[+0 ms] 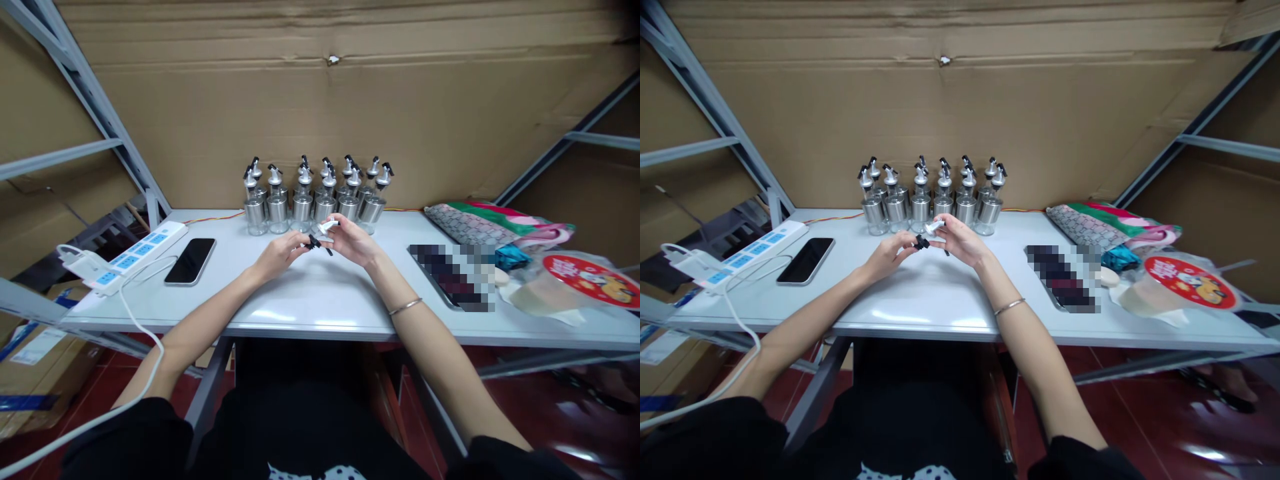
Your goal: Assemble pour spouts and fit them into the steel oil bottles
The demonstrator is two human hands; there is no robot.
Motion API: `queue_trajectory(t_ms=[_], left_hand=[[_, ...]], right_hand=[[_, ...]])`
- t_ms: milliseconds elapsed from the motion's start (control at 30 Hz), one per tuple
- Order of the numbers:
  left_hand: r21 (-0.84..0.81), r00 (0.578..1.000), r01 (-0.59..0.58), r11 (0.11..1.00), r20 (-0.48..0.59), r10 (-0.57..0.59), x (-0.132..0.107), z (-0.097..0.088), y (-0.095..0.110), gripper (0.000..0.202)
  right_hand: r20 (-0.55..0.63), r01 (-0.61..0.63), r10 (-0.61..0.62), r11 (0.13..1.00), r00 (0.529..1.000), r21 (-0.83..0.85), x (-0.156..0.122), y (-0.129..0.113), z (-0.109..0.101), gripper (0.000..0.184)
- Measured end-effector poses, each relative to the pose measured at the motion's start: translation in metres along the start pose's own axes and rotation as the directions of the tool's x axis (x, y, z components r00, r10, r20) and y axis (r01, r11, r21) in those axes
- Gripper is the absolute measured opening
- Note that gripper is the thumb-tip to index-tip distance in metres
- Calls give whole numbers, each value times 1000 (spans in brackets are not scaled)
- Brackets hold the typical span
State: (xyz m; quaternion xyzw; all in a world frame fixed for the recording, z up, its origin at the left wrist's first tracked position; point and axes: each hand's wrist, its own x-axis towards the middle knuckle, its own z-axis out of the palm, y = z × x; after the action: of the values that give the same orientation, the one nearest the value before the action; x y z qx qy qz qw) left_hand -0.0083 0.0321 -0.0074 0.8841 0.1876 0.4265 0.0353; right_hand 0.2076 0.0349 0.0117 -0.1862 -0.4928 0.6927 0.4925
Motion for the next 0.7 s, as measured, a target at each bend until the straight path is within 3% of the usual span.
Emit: queue_trajectory(t_ms=[300, 467, 700], left_hand=[[14, 1000, -17, 1000, -18, 17, 0, -1, -1, 14], [27, 999, 27, 999, -34, -26, -2, 1, -2, 32], [46, 999, 35, 998, -13, -34, 0, 1, 0, 42]], right_hand=[[9, -59, 59, 998, 998, -21, -1, 1, 1, 26], [16, -80, 80, 997, 997, -24, -1, 1, 2, 27], [61, -94, 95, 995, 994, -22, -3, -1, 6, 32]])
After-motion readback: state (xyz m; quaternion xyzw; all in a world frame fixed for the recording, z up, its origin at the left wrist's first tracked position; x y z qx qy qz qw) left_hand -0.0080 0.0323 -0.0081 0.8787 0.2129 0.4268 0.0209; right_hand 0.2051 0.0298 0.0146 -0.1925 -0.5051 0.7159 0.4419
